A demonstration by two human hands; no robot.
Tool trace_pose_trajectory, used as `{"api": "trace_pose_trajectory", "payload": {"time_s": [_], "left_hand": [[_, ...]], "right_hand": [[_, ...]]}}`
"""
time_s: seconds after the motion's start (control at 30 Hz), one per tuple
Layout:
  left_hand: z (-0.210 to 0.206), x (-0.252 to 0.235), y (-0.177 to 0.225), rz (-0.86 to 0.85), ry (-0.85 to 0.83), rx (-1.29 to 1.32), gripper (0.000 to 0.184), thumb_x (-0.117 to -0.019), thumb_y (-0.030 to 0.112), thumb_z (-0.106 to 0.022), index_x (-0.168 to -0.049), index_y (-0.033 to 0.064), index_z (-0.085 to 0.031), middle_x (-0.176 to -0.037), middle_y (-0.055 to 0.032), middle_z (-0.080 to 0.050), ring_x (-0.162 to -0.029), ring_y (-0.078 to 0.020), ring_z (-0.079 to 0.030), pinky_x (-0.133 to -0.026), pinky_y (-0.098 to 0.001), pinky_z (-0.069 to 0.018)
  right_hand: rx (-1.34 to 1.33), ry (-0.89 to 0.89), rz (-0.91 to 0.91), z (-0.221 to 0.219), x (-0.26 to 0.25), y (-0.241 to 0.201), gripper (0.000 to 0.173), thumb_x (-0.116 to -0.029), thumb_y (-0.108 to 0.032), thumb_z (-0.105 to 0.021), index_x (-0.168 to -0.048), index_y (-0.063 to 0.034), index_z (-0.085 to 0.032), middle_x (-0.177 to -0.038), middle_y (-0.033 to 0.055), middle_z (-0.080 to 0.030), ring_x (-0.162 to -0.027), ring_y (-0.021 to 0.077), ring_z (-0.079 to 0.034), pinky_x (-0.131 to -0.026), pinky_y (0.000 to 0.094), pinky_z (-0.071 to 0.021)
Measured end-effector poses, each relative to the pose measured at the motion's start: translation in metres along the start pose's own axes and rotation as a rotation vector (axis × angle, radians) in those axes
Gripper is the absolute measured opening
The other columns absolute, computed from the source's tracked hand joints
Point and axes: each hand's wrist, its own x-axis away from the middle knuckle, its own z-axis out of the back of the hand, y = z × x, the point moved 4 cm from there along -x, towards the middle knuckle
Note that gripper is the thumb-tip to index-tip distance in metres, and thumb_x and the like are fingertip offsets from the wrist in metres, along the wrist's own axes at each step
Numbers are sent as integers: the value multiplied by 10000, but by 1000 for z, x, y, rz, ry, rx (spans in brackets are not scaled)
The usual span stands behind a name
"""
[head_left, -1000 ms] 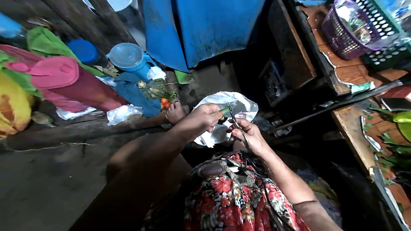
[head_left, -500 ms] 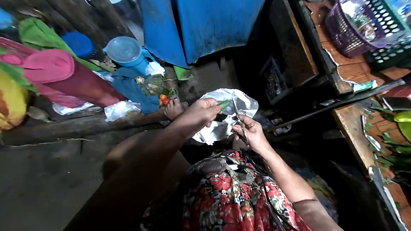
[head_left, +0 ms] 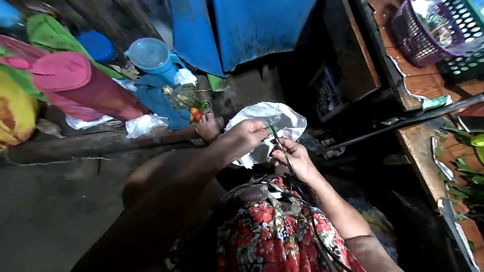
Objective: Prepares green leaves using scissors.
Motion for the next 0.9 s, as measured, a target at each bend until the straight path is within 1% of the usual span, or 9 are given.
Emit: {"api": "trace_pose_trajectory", "payload": {"time_s": [0.1,0.2,0.27,0.4,0.53,0.63,0.73,0.8,0.9], "left_hand": [[3,1,4,9,3,19,227,-1082,139,-467,-943,32,-613,-658,-12,-476,-543,-78,-462,-525,-219,-404],[4,3,6,30,0,112,198,-1067,90,-459,-932,43,-596,-646,13,-452,-538,-57,-441,-525,-197,-393],[5,4,8,68,1,148,191,-1066,69,-450,-964,31,-606,-655,17,-448,-540,-51,-439,-527,-188,-395],[6,4,7,105,13,129,214,-1073,78,-446,-958,31,-620,-638,17,-438,-532,-57,-428,-521,-187,-380],[8,3,6,105,34,161,208,-1068,83,-444,-959,45,-617,-633,27,-430,-523,-48,-419,-513,-181,-376],[11,2,4,86,89,203,191,-1069,111,-455,-955,70,-603,-627,39,-429,-512,-42,-414,-504,-178,-376],[12,2,4,65,138,228,187,-1073,130,-464,-960,81,-605,-621,45,-433,-508,-42,-416,-505,-180,-387],[12,2,4,45,134,227,192,-1067,129,-454,-957,85,-606,-627,48,-442,-516,-40,-421,-510,-183,-388],[7,3,6,36,83,133,217,-1076,130,-454,-952,59,-618,-642,23,-455,-526,-57,-430,-511,-196,-384]], "right_hand": [[-1,41,10,3,-1,1,305,-960,-196,-710,-1197,-10,-658,-766,-7,-674,-626,37,-611,-591,189,-522],[16,68,13,7,-1,2,308,-967,-192,-702,-1209,-8,-650,-789,7,-681,-631,46,-610,-592,197,-522],[15,83,13,9,-1,2,318,-962,-182,-706,-1218,-4,-644,-795,15,-686,-626,50,-613,-588,198,-527],[-9,68,5,9,1,2,344,-955,-213,-722,-1212,-1,-636,-755,19,-670,-582,54,-595,-544,199,-513],[-21,82,4,10,0,5,336,-951,-221,-732,-1199,-10,-646,-758,18,-680,-586,55,-608,-551,200,-526],[-8,79,8,11,-1,7,332,-948,-202,-730,-1203,-9,-642,-793,16,-695,-648,60,-637,-605,209,-542],[45,11,-5,8,0,7,420,-947,-283,-719,-1238,3,-617,-924,29,-710,-793,90,-687,-753,260,-596],[56,-26,4,5,1,7,438,-949,-312,-706,-1238,5,-617,-955,33,-717,-821,89,-691,-770,267,-595],[41,-47,2,2,1,5,409,-962,-284,-697,-1240,7,-622,-949,36,-718,-818,92,-695,-771,272,-602]]}}
